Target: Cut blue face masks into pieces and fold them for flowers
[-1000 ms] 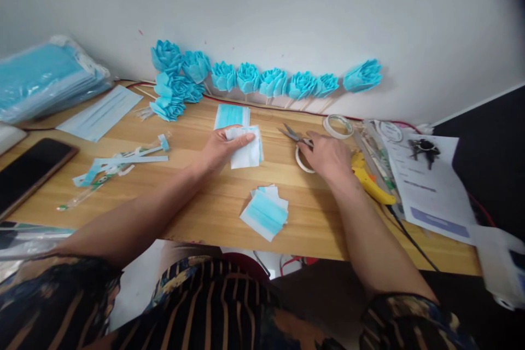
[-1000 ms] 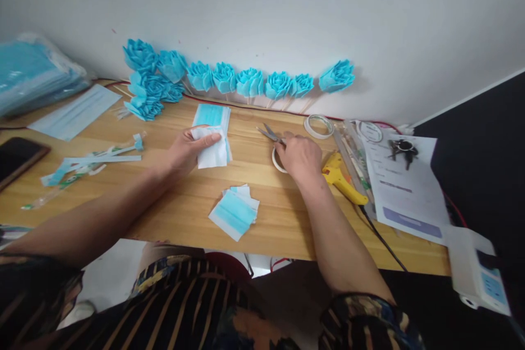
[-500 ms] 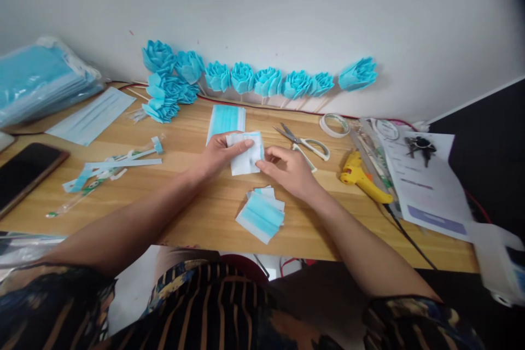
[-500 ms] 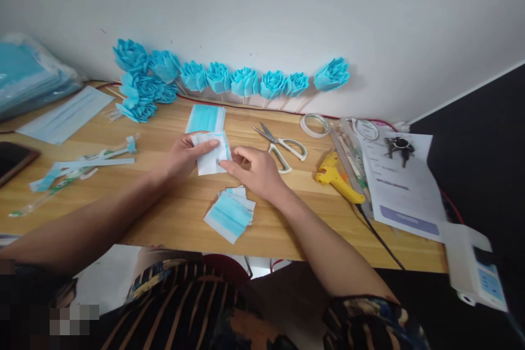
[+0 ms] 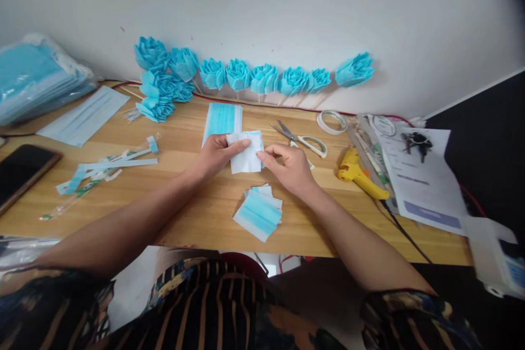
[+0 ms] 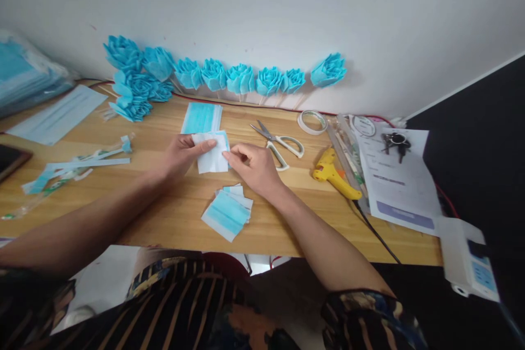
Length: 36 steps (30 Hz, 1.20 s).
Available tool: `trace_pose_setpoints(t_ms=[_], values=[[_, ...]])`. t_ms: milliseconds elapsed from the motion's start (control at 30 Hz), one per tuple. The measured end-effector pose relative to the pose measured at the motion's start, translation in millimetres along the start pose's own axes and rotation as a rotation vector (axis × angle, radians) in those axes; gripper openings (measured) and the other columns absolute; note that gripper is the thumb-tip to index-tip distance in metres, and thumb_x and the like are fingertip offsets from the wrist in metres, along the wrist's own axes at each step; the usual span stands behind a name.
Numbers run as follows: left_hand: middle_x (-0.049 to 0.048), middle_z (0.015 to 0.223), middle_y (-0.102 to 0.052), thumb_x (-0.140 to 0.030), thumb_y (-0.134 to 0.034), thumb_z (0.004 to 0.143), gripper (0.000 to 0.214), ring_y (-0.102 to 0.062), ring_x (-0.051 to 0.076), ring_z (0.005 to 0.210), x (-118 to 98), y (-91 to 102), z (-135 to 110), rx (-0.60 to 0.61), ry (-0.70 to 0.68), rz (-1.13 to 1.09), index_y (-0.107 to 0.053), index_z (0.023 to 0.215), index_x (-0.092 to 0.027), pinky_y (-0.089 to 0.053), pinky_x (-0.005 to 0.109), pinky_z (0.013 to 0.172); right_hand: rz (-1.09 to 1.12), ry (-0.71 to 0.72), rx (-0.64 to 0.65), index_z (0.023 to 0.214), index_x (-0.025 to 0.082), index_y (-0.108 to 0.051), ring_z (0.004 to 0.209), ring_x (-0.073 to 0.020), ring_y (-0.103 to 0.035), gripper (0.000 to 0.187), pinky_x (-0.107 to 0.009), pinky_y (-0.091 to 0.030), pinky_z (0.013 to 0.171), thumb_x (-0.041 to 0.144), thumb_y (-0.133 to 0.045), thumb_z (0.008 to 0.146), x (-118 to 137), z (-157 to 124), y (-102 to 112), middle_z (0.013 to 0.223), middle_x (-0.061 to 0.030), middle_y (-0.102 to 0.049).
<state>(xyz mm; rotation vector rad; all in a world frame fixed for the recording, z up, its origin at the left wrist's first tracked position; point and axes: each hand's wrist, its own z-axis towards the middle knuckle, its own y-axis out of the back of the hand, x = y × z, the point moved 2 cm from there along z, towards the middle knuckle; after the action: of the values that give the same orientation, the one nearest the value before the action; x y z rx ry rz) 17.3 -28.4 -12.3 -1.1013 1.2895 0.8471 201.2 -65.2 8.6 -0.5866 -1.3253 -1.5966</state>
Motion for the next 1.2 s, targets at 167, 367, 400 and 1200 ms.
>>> trace_pose_setpoints(t_ms=[167, 367, 400, 1200], values=[[0.0053, 0.068, -0.073, -0.062, -0.084, 0.067, 0.05, -0.06, 0.014, 0.057, -1.9, -2.2, -2.9, 0.051, -0.056, 0.122, -0.076, 0.073, -0.013, -0.045, 0.024, 0.053, 0.15, -0.081, 0.057, 0.101, 0.021, -0.065, 0.074, -0.0159, -0.062, 0.034, -0.03, -0.048, 0.07, 0.049, -0.071, 0.084, -1.9, 0.6, 0.6, 0.08, 0.0003, -0.066], [0.0033, 0.067, -0.071, -0.054, -0.079, 0.076, 0.04, -0.057, 0.013, 0.059, -4.8, -5.0, -8.3, 0.096, -0.148, 0.273, -0.077, 0.075, -0.013, -0.041, 0.023, 0.054, 0.033, -0.004, -0.08, 0.075, 0.021, -0.06, 0.068, -0.0137, -0.054, 0.03, -0.029, -0.044, 0.067, 0.048, -0.069, 0.086, 0.3, 1.3, 2.5, 0.069, 0.0026, -0.059], [0.0037, 0.068, -0.072, -0.053, -0.079, 0.076, 0.04, -0.058, 0.013, 0.06, -5.1, -4.6, -8.2, 0.089, -0.157, 0.272, -0.078, 0.076, -0.014, -0.042, 0.023, 0.055, 0.03, 0.001, -0.108, 0.072, 0.021, -0.058, 0.066, -0.0132, -0.052, 0.033, -0.028, -0.043, 0.066, 0.048, -0.068, 0.087, -0.1, 1.6, 3.2, 0.067, 0.0029, -0.057], [0.0012, 0.067, -0.071, -0.053, -0.09, 0.062, 0.041, -0.058, 0.013, 0.061, 0.8, 2.7, 1.1, -0.004, -0.051, 0.079, -0.072, 0.069, -0.016, -0.046, 0.026, 0.06, 0.173, -0.118, 0.068, 0.082, 0.02, -0.069, 0.075, -0.0166, -0.06, 0.042, -0.031, -0.049, 0.072, 0.06, -0.077, 0.078, -8.3, 3.3, -2.8, 0.076, -0.0005, -0.066]])
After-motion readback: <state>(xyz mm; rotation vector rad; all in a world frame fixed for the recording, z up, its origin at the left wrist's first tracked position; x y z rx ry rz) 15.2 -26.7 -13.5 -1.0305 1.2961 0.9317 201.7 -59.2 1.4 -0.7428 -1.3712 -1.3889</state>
